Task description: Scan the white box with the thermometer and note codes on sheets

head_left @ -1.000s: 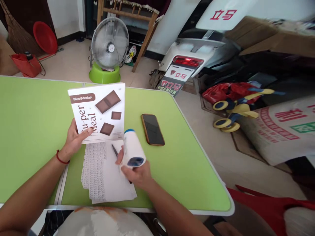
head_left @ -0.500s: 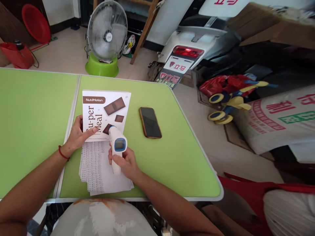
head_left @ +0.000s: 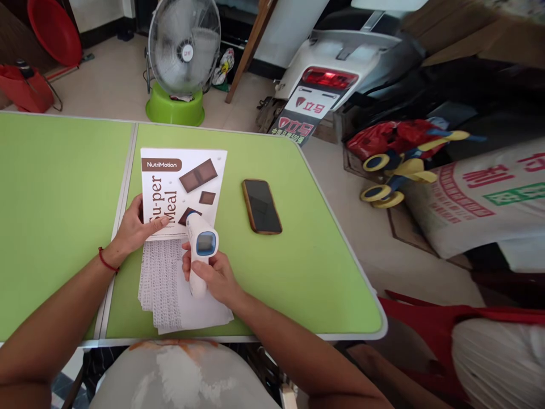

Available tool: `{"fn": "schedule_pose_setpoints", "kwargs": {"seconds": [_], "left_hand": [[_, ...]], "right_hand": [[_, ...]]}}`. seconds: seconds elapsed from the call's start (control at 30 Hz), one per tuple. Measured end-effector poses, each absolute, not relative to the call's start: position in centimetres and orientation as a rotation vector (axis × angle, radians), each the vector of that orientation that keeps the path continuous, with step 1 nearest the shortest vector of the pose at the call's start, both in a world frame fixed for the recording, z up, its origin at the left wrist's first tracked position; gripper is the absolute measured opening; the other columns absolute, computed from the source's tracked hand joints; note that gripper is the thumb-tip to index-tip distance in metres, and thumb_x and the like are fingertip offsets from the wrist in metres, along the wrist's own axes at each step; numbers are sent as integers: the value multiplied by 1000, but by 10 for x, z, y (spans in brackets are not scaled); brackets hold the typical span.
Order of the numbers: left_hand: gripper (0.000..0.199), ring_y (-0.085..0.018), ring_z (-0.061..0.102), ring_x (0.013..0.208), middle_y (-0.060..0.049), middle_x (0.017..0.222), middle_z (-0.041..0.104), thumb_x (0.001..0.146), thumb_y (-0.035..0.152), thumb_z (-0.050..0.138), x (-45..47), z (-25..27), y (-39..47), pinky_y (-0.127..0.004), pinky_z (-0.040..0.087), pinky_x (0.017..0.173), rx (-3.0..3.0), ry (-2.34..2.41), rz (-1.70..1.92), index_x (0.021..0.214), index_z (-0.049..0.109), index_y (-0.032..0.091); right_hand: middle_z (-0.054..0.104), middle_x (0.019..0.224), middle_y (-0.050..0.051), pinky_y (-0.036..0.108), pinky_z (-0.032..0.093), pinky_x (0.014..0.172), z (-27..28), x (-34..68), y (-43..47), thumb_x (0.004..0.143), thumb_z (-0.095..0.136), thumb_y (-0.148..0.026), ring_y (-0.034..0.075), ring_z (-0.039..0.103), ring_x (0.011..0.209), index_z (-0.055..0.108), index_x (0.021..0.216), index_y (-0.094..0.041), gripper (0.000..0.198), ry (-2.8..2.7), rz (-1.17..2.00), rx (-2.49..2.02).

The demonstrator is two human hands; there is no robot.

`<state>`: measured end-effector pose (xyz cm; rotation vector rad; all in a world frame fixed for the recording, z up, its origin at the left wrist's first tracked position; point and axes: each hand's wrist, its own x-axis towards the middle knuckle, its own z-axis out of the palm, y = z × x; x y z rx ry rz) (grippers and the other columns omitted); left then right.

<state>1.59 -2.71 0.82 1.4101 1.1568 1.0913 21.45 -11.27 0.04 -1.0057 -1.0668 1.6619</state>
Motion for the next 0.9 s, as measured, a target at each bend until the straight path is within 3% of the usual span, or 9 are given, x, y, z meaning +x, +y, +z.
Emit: {"fn": "schedule_pose_setpoints", "kwargs": {"seconds": [0.33, 0.9], "left_hand": [[61, -35, 66, 106, -12, 114, 70, 67, 47, 87, 16, 7, -26, -55, 56, 90, 1426, 1137, 1113, 114, 59, 19], [68, -35, 65, 107, -14, 116, 68, 65, 49, 88, 14, 6, -25, -55, 54, 92, 1404, 1169, 1092, 117, 56, 18]], "right_hand": [[59, 61, -2, 29, 43, 52, -2, 215, -113, 70, 74, -58, 12, 51, 52, 59, 77, -22, 40, -1057, 1664, -1020], [60, 62, -2, 29, 43, 52, -1, 215, -113, 69, 74, -54, 13, 51, 53, 58, 78, -21, 37, -1047, 1667, -1029]]}}
